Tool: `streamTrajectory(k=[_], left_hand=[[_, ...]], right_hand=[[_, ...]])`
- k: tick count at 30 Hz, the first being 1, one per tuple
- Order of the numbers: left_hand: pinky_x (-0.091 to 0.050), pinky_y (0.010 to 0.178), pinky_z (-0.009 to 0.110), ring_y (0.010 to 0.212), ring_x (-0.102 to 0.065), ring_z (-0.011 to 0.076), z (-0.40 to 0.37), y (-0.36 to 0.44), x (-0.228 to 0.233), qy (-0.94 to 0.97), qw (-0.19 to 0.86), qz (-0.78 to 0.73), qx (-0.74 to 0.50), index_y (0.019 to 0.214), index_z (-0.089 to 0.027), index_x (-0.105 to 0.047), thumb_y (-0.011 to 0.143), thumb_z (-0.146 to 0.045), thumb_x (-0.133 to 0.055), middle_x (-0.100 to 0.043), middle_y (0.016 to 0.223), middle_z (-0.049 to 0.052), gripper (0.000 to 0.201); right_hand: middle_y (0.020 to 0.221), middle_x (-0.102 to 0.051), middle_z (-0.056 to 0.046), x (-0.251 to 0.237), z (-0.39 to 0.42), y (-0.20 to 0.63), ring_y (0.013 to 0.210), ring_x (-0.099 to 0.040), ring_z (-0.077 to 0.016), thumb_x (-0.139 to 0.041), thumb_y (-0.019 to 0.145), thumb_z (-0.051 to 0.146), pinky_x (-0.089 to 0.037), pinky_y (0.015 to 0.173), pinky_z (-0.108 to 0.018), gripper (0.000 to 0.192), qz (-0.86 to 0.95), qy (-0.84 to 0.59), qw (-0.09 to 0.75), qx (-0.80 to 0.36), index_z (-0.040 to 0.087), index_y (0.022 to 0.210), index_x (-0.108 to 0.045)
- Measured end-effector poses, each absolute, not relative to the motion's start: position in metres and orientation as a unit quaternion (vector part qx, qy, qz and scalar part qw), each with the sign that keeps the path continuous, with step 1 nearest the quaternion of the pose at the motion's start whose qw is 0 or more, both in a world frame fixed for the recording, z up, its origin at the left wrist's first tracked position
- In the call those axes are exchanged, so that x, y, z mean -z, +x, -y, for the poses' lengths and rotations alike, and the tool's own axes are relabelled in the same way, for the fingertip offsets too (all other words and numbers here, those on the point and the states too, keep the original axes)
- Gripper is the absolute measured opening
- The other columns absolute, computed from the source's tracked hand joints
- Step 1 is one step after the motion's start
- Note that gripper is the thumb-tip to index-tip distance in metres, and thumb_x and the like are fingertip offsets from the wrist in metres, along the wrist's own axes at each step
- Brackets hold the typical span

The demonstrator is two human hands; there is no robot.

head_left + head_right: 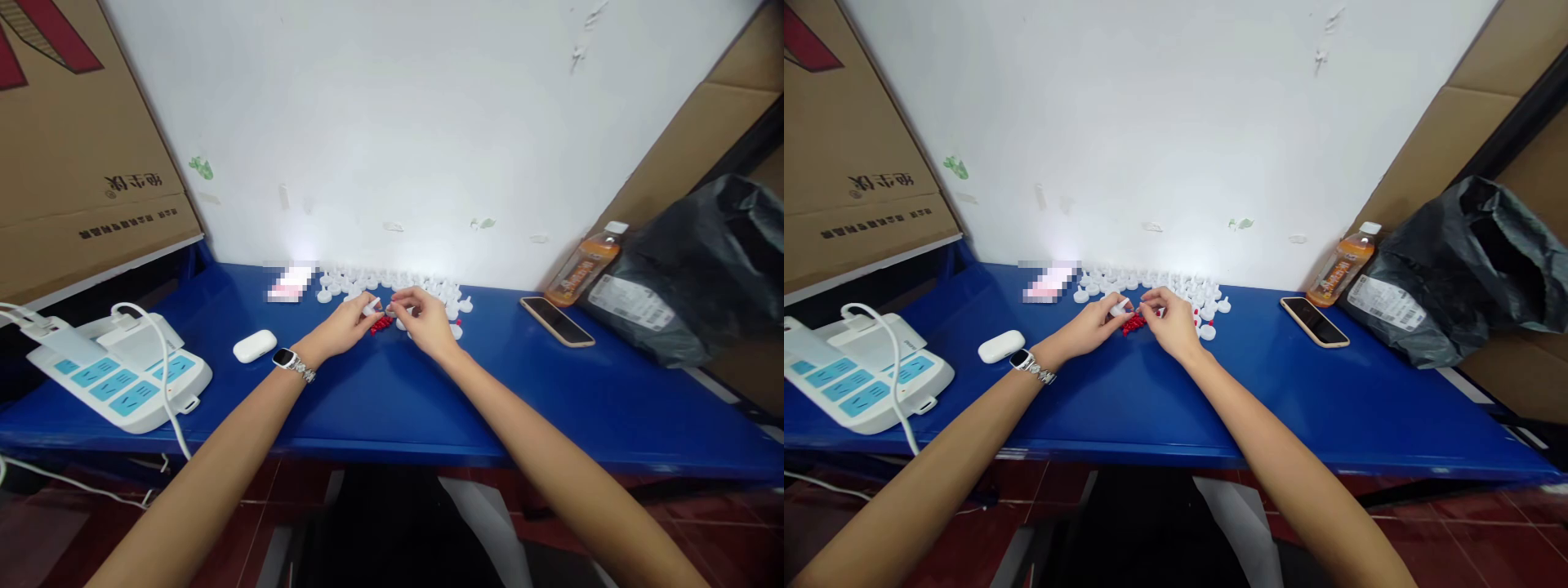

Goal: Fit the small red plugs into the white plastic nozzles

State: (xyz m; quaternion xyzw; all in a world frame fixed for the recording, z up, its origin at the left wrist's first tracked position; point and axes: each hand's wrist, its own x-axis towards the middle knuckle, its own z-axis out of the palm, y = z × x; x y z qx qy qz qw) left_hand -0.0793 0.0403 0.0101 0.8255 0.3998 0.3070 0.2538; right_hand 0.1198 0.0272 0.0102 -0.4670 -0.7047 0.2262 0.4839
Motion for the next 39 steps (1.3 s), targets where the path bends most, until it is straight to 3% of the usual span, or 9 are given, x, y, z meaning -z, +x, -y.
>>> streamTrajectory(k=[5,10,18,29,35,39], left_hand=[[-0.042,0.059,0.031,0.064,-0.062,0.0204,-0.033,-0.072,-0.014,0.836,0.225,-0.405,-0.294,0.101,-0.022,-0.053,0.098,-0.055,-0.045,-0.066,0.075,0.002,0.034],[-0.042,0.059,0.031,0.069,-0.064,0.022,-0.03,-0.067,-0.013,0.847,0.209,-0.398,-0.284,0.104,-0.022,-0.055,0.098,-0.054,-0.045,-0.069,0.083,0.005,0.035],[-0.046,0.065,0.029,0.076,-0.067,0.022,-0.027,-0.062,-0.016,0.854,0.209,-0.382,-0.284,0.132,-0.019,-0.05,0.102,-0.049,-0.041,-0.072,0.095,0.008,0.043],[-0.046,0.068,0.033,0.081,-0.066,0.0233,-0.027,-0.063,-0.013,0.854,0.183,-0.385,-0.298,0.106,-0.019,-0.05,0.103,-0.043,-0.039,-0.068,0.094,0.009,0.026],[-0.05,0.08,0.039,0.092,-0.063,0.0253,-0.028,-0.064,-0.007,0.875,0.138,-0.368,-0.282,0.11,-0.018,-0.051,0.103,-0.041,-0.039,-0.064,0.102,0.012,0.028],[-0.05,0.088,0.04,0.099,-0.061,0.0246,-0.032,-0.066,-0.007,0.882,0.131,-0.34,-0.297,0.109,-0.017,-0.051,0.101,-0.03,-0.04,-0.061,0.107,0.012,0.019]], right_hand=[[0.095,-0.078,-0.007,-0.009,-0.028,0.114,0.087,-0.073,-0.0204,-0.061,0.089,0.037,-0.053,0.073,-0.03,0.02,0.655,-0.446,0.542,-0.28,0.02,0.098,-0.067],[0.096,-0.078,-0.006,-0.013,-0.021,0.105,0.081,-0.074,-0.0191,-0.06,0.09,0.041,-0.056,0.074,-0.03,0.019,0.622,-0.423,0.587,-0.299,0.022,0.095,-0.059],[0.083,-0.076,-0.003,-0.011,-0.012,0.096,0.078,-0.072,-0.0193,-0.062,0.09,0.041,-0.055,0.076,-0.031,0.019,0.618,-0.399,0.625,-0.262,0.023,0.091,-0.062],[0.086,-0.073,-0.003,-0.007,-0.013,0.094,0.083,-0.068,-0.0189,-0.063,0.09,0.038,-0.05,0.074,-0.031,0.018,0.633,-0.408,0.619,-0.223,0.021,0.085,-0.069],[0.084,-0.063,-0.003,-0.009,-0.019,0.097,0.083,-0.06,-0.017,-0.06,0.092,0.043,-0.047,0.07,-0.03,0.032,0.654,-0.394,0.611,-0.21,0.022,0.069,-0.056],[0.085,-0.056,-0.004,-0.008,-0.015,0.09,0.086,-0.056,-0.0174,-0.056,0.095,0.042,-0.048,0.074,-0.032,0.035,0.679,-0.373,0.603,-0.189,0.022,0.067,-0.052]])
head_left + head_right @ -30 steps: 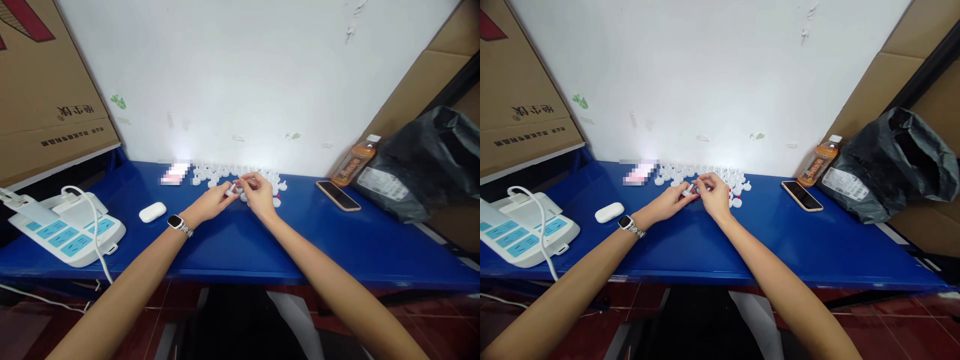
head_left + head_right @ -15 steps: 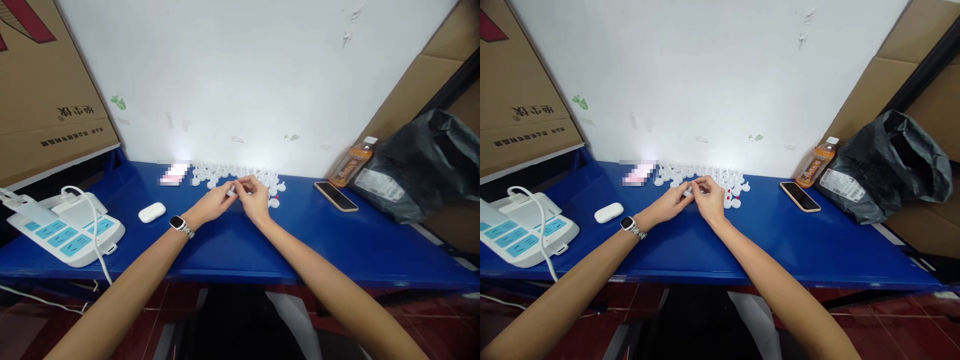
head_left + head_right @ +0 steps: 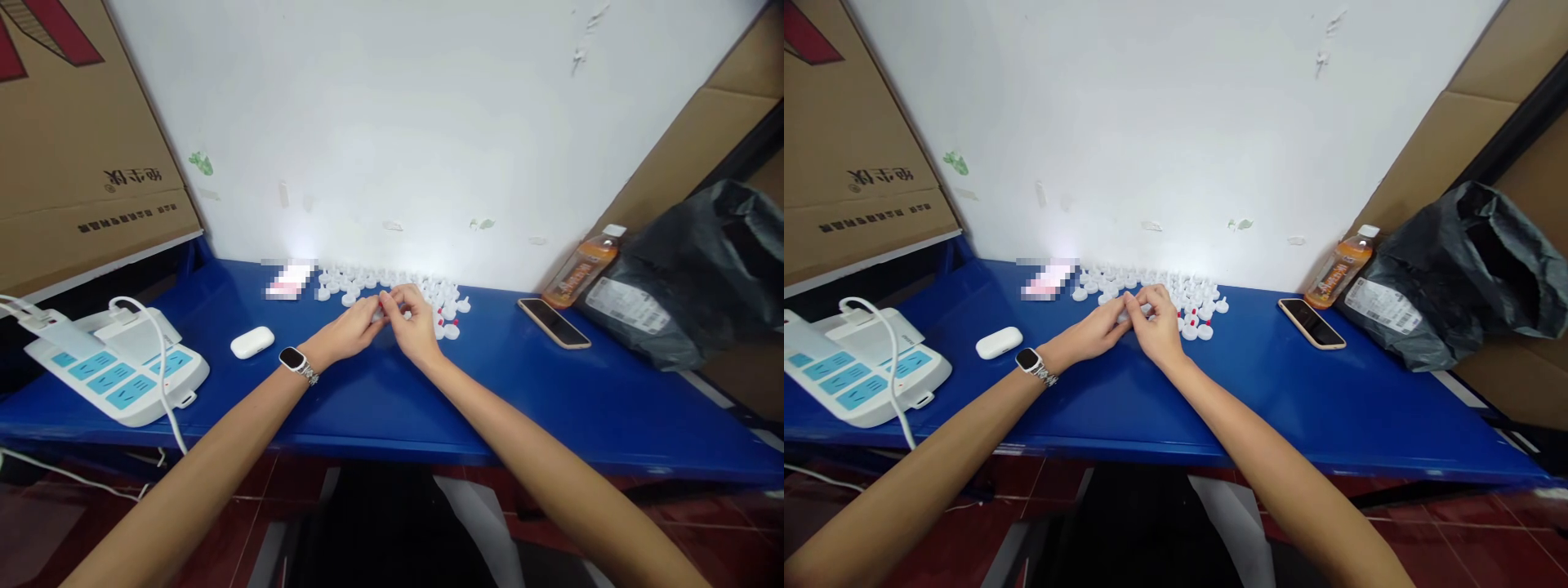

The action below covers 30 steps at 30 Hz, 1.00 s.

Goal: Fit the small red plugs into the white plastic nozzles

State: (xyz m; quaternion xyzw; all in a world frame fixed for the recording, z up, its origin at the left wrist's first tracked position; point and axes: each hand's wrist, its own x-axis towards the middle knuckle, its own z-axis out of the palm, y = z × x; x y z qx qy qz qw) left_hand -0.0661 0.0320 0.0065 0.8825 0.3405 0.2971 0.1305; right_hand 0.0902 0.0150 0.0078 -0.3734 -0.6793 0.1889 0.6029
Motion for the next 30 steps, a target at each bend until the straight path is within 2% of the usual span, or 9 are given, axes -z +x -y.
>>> streamTrajectory(k=[4,11,14,17,19,23,25,30], left_hand=[[-0.05,0.083,0.037,0.089,-0.059,0.0207,-0.036,-0.065,-0.012,0.884,0.142,-0.322,-0.307,0.09,-0.019,-0.05,0.096,-0.017,-0.036,-0.058,0.095,0.008,0.016],[-0.048,0.076,0.035,0.086,-0.063,0.0206,-0.043,-0.059,-0.007,0.86,0.194,-0.354,-0.313,0.097,-0.02,-0.048,0.097,-0.026,-0.043,-0.062,0.095,0.006,0.008],[-0.046,0.075,0.034,0.086,-0.064,0.0207,-0.04,-0.059,-0.009,0.852,0.2,-0.367,-0.316,0.098,-0.02,-0.048,0.096,-0.03,-0.048,-0.065,0.097,0.006,0.01],[-0.044,0.069,0.032,0.077,-0.062,0.0198,-0.035,-0.059,-0.014,0.832,0.188,-0.41,-0.322,0.097,-0.021,-0.052,0.092,-0.029,-0.053,-0.066,0.088,0.004,0.009],[-0.043,0.067,0.031,0.075,-0.062,0.0199,-0.032,-0.059,-0.017,0.819,0.18,-0.436,-0.325,0.096,-0.021,-0.054,0.091,-0.025,-0.052,-0.066,0.084,0.003,0.007],[-0.044,0.07,0.032,0.083,-0.065,0.0214,-0.029,-0.057,-0.018,0.81,0.179,-0.448,-0.332,0.095,-0.02,-0.055,0.088,-0.019,-0.05,-0.068,0.089,0.005,0.008],[-0.044,0.068,0.032,0.079,-0.064,0.0209,-0.028,-0.056,-0.019,0.807,0.183,-0.447,-0.34,0.096,-0.02,-0.055,0.09,-0.024,-0.053,-0.068,0.087,0.004,0.007],[-0.043,0.064,0.029,0.071,-0.059,0.0173,-0.031,-0.062,-0.017,0.827,0.172,-0.399,-0.358,0.096,-0.019,-0.056,0.092,-0.041,-0.06,-0.064,0.081,0.002,0.023]], right_hand=[[0.084,-0.05,-0.004,-0.01,-0.009,0.085,0.086,-0.052,-0.0183,-0.056,0.095,0.038,-0.047,0.082,-0.035,0.036,0.713,-0.369,0.584,-0.124,0.022,0.065,-0.047],[0.076,-0.059,-0.001,-0.013,-0.018,0.109,0.077,-0.055,-0.0173,-0.061,0.091,0.031,-0.047,0.073,-0.032,0.011,0.787,-0.32,0.509,-0.137,0.022,0.084,-0.063],[0.075,-0.063,-0.001,-0.012,-0.018,0.115,0.072,-0.056,-0.0158,-0.06,0.092,0.034,-0.046,0.069,-0.031,0.016,0.772,-0.342,0.503,-0.183,0.022,0.084,-0.065],[0.074,-0.065,-0.001,-0.013,-0.015,0.114,0.068,-0.056,-0.0148,-0.057,0.094,0.039,-0.045,0.066,-0.03,0.022,0.738,-0.374,0.516,-0.221,0.021,0.085,-0.065],[0.074,-0.065,-0.001,-0.014,-0.013,0.112,0.068,-0.056,-0.0146,-0.058,0.093,0.041,-0.045,0.066,-0.03,0.022,0.737,-0.382,0.514,-0.215,0.021,0.086,-0.065],[0.077,-0.065,-0.001,-0.014,-0.011,0.111,0.072,-0.057,-0.0154,-0.065,0.089,0.04,-0.045,0.07,-0.031,0.018,0.761,-0.375,0.492,-0.192,0.021,0.089,-0.068],[0.078,-0.066,-0.001,-0.014,-0.013,0.113,0.072,-0.057,-0.0153,-0.065,0.089,0.041,-0.045,0.069,-0.031,0.02,0.75,-0.379,0.499,-0.211,0.021,0.088,-0.068],[0.077,-0.067,-0.001,-0.015,-0.025,0.123,0.069,-0.057,-0.0154,-0.063,0.089,0.049,-0.045,0.064,-0.03,0.028,0.689,-0.41,0.539,-0.259,0.021,0.086,-0.065]])
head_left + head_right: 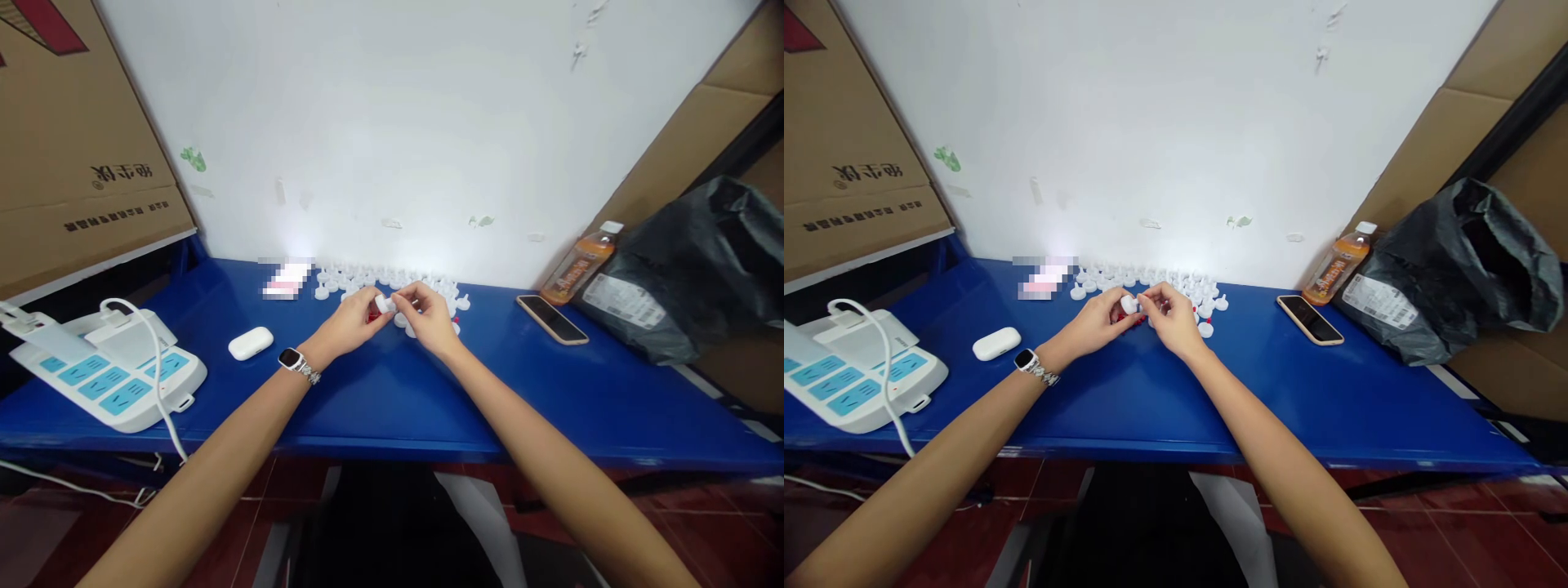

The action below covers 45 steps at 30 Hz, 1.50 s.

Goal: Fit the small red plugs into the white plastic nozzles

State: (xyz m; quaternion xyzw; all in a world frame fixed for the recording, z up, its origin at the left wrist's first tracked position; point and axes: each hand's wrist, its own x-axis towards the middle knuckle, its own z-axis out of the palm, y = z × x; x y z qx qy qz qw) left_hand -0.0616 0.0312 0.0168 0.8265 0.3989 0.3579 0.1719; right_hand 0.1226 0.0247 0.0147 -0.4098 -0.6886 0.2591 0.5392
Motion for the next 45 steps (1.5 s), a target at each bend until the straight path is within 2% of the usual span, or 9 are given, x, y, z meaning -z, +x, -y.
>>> streamTrajectory(k=[4,9,14,21,26,33,38,43,45], left_hand=[[-0.044,0.065,0.03,0.071,-0.058,0.0168,-0.041,-0.076,-0.013,0.834,0.164,-0.404,-0.337,0.107,-0.02,-0.059,0.094,-0.036,-0.057,-0.064,0.084,0.003,0.021],[-0.046,0.069,0.032,0.073,-0.057,0.0165,-0.051,-0.092,-0.012,0.822,0.132,-0.425,-0.356,0.1,-0.02,-0.064,0.095,-0.032,-0.051,-0.065,0.09,0.005,0.018],[-0.045,0.069,0.032,0.073,-0.057,0.0166,-0.05,-0.09,-0.013,0.825,0.13,-0.432,-0.341,0.093,-0.019,-0.064,0.096,-0.033,-0.05,-0.066,0.09,0.005,0.019],[-0.046,0.071,0.033,0.072,-0.057,0.0169,-0.05,-0.088,-0.012,0.83,0.127,-0.44,-0.318,0.092,-0.021,-0.064,0.095,-0.036,-0.051,-0.065,0.09,0.005,0.02],[-0.046,0.07,0.033,0.073,-0.058,0.0173,-0.051,-0.09,-0.01,0.827,0.123,-0.448,-0.316,0.094,-0.021,-0.064,0.095,-0.036,-0.051,-0.066,0.092,0.005,0.02],[-0.047,0.071,0.033,0.075,-0.059,0.0181,-0.053,-0.083,-0.013,0.834,0.122,-0.429,-0.325,0.098,-0.02,-0.063,0.094,-0.036,-0.052,-0.068,0.09,0.005,0.02],[-0.045,0.066,0.032,0.076,-0.062,0.0205,-0.079,-0.06,-0.028,0.862,0.092,-0.422,-0.266,0.105,-0.019,-0.064,0.089,-0.039,-0.061,-0.07,0.093,0.007,0.026],[-0.045,0.066,0.03,0.065,-0.061,0.0188,-0.112,-0.038,-0.032,0.866,0.094,-0.454,-0.186,0.086,-0.019,-0.066,0.081,-0.022,-0.063,-0.067,0.073,0.004,0.006],[-0.046,0.069,0.03,0.066,-0.061,0.0195,-0.12,-0.035,-0.03,0.866,0.088,-0.458,-0.18,0.08,-0.019,-0.066,0.079,-0.015,-0.061,-0.066,0.07,0.004,0.006]], right_hand=[[0.077,-0.066,-0.002,-0.014,-0.032,0.132,0.069,-0.057,-0.0161,-0.062,0.088,0.045,-0.044,0.065,-0.03,0.025,0.693,-0.439,0.524,-0.228,0.02,0.085,-0.064],[0.086,-0.069,-0.004,-0.011,-0.03,0.138,0.088,-0.057,-0.0212,-0.064,0.082,0.025,-0.041,0.084,-0.037,0.006,0.796,-0.465,0.367,-0.12,0.021,0.079,-0.066],[0.098,-0.065,-0.007,-0.015,-0.026,0.141,0.102,-0.051,-0.027,-0.067,0.083,0.027,-0.032,0.091,-0.044,0.007,0.824,-0.492,0.279,-0.027,0.023,0.083,-0.073],[0.099,-0.062,-0.008,-0.015,-0.034,0.155,0.102,-0.05,-0.0286,-0.068,0.084,0.029,-0.031,0.089,-0.044,0.008,0.803,-0.533,0.267,0.007,0.025,0.084,-0.075],[0.099,-0.064,-0.008,-0.012,-0.042,0.16,0.1,-0.051,-0.0288,-0.069,0.083,0.032,-0.03,0.088,-0.043,0.016,0.785,-0.552,0.283,-0.004,0.025,0.096,-0.074],[0.074,-0.07,-0.001,-0.019,-0.042,0.158,0.087,-0.058,-0.0226,-0.063,0.086,0.025,-0.027,0.088,-0.039,0.009,0.783,-0.554,0.273,-0.068,0.022,0.089,-0.071],[0.082,-0.076,-0.002,-0.025,-0.061,0.149,0.091,-0.063,-0.0224,-0.061,0.086,0.019,-0.027,0.091,-0.039,0.012,0.785,-0.555,0.267,-0.069,0.02,0.093,-0.071],[0.086,-0.077,-0.002,-0.033,-0.084,0.144,0.092,-0.065,-0.0228,-0.062,0.084,0.016,-0.028,0.091,-0.039,0.019,0.792,-0.551,0.254,-0.065,0.02,0.1,-0.07],[0.085,-0.076,-0.001,-0.035,-0.084,0.148,0.09,-0.065,-0.0223,-0.063,0.084,0.02,-0.029,0.091,-0.039,0.021,0.79,-0.545,0.271,-0.069,0.021,0.104,-0.069]])
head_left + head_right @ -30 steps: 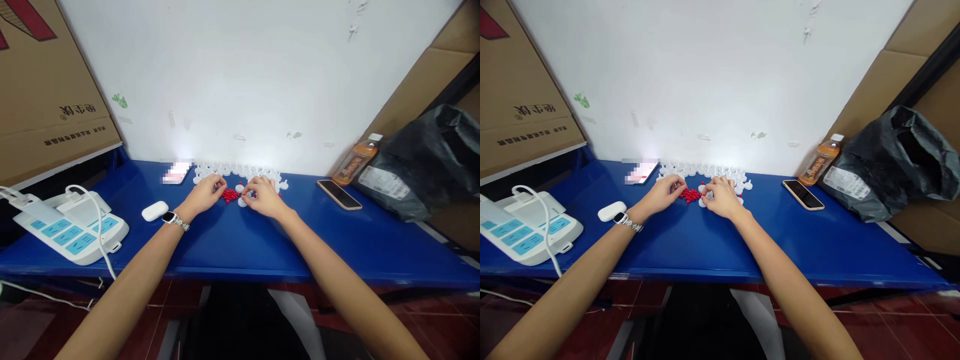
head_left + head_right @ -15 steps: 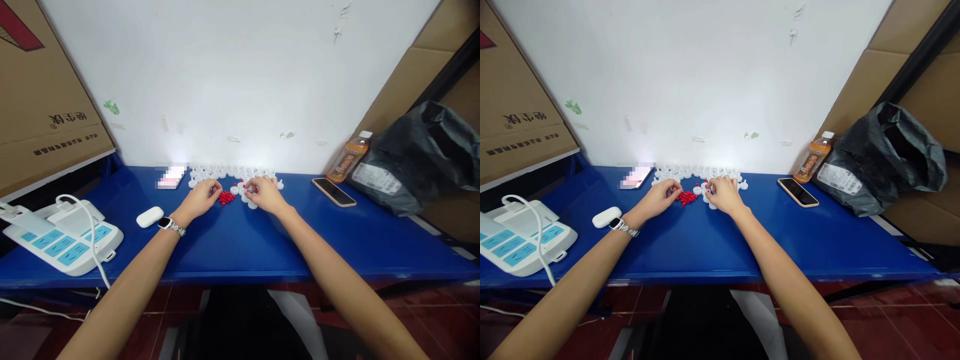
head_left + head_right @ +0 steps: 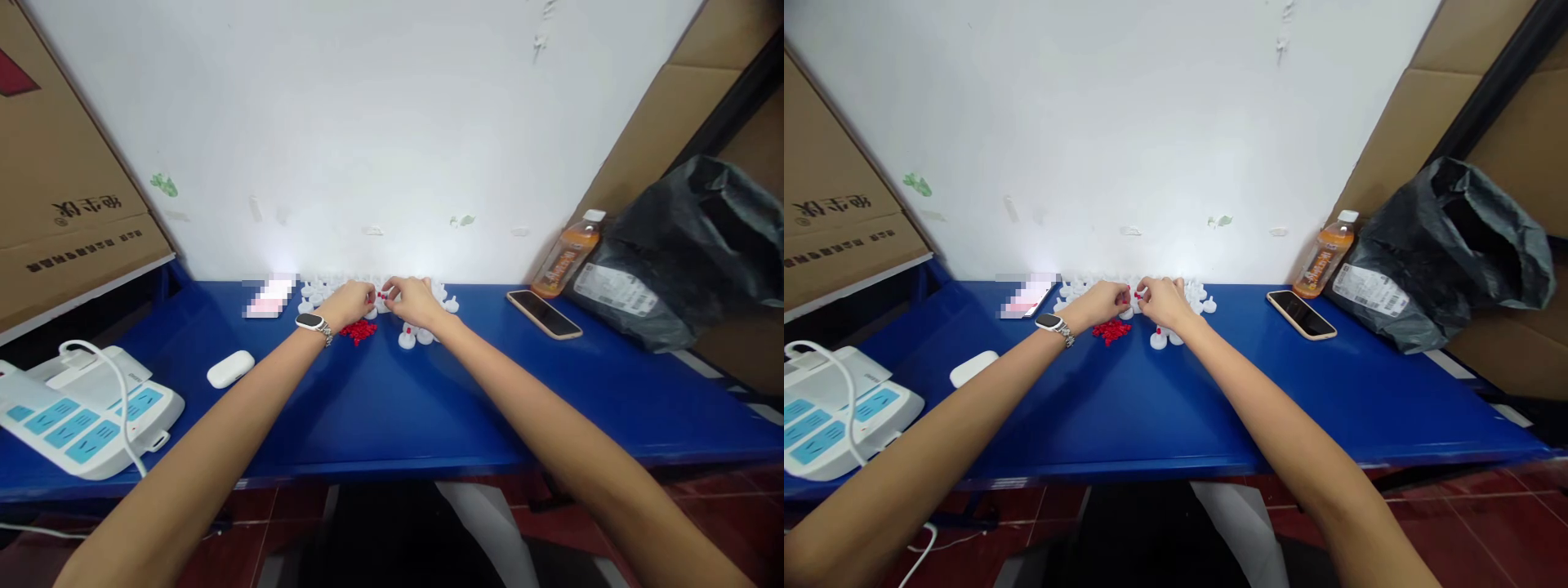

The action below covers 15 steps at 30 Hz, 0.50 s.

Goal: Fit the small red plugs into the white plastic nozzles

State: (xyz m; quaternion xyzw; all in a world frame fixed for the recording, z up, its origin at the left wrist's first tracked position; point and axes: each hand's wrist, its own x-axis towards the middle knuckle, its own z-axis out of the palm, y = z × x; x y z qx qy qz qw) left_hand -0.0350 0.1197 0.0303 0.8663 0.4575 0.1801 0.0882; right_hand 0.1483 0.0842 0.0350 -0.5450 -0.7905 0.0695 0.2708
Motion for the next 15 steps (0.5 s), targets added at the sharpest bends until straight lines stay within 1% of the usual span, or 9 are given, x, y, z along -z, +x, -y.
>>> streamTrajectory(k=[2,5,7,9,10,12,15], left_hand=[[-0.048,0.073,0.031,0.071,-0.063,0.0211,-0.123,-0.035,-0.029,0.863,0.07,-0.463,-0.189,0.082,-0.019,-0.066,0.08,-0.012,-0.059,-0.067,0.072,0.006,0.01],[-0.05,0.081,0.034,0.084,-0.066,0.0245,-0.12,-0.037,-0.028,0.85,0.026,-0.488,-0.2,0.097,-0.017,-0.066,0.083,-0.013,-0.059,-0.068,0.082,0.009,0.016],[-0.05,0.084,0.036,0.092,-0.066,0.0265,-0.115,-0.038,-0.028,0.84,0.002,-0.504,-0.2,0.109,-0.015,-0.063,0.086,-0.015,-0.058,-0.069,0.091,0.012,0.024],[-0.05,0.085,0.038,0.094,-0.065,0.0276,-0.107,-0.039,-0.029,0.834,-0.012,-0.511,-0.207,0.117,-0.013,-0.059,0.09,-0.018,-0.056,-0.068,0.1,0.015,0.028],[-0.05,0.085,0.039,0.094,-0.065,0.0276,-0.102,-0.04,-0.029,0.832,-0.016,-0.51,-0.216,0.117,-0.013,-0.058,0.092,-0.019,-0.054,-0.067,0.103,0.016,0.027],[-0.05,0.084,0.039,0.093,-0.065,0.0267,-0.094,-0.043,-0.027,0.829,-0.018,-0.502,-0.245,0.114,-0.014,-0.059,0.094,-0.021,-0.051,-0.066,0.106,0.015,0.023],[-0.051,0.083,0.037,0.091,-0.064,0.0238,-0.086,-0.05,-0.023,0.826,0.005,-0.483,-0.291,0.105,-0.017,-0.061,0.094,-0.022,-0.05,-0.067,0.105,0.012,0.017]], right_hand=[[0.082,-0.075,-0.001,-0.036,-0.076,0.158,0.085,-0.065,-0.0216,-0.064,0.086,0.027,-0.031,0.09,-0.038,0.018,0.789,-0.539,0.286,-0.072,0.022,0.102,-0.07],[0.073,-0.071,0.0,-0.035,-0.053,0.176,0.075,-0.064,-0.0198,-0.067,0.086,0.036,-0.035,0.085,-0.037,0.017,0.805,-0.52,0.272,-0.086,0.022,0.094,-0.072],[0.07,-0.07,0.002,-0.034,-0.037,0.186,0.069,-0.063,-0.0177,-0.07,0.083,0.034,-0.036,0.083,-0.036,0.015,0.825,-0.498,0.245,-0.106,0.022,0.091,-0.072],[0.071,-0.071,0.002,-0.032,-0.027,0.191,0.066,-0.062,-0.0161,-0.068,0.083,0.026,-0.037,0.082,-0.035,0.008,0.838,-0.479,0.228,-0.124,0.022,0.088,-0.072],[0.072,-0.071,0.002,-0.032,-0.025,0.191,0.067,-0.063,-0.0158,-0.066,0.083,0.022,-0.037,0.082,-0.034,0.007,0.841,-0.473,0.226,-0.131,0.022,0.086,-0.072],[0.076,-0.073,0.001,-0.031,-0.027,0.186,0.071,-0.064,-0.0161,-0.062,0.083,0.015,-0.038,0.081,-0.033,0.012,0.839,-0.472,0.232,-0.141,0.022,0.084,-0.071],[0.079,-0.075,0.0,-0.03,-0.041,0.171,0.076,-0.067,-0.0179,-0.061,0.082,0.011,-0.037,0.086,-0.035,0.015,0.829,-0.49,0.24,-0.123,0.021,0.086,-0.071]])
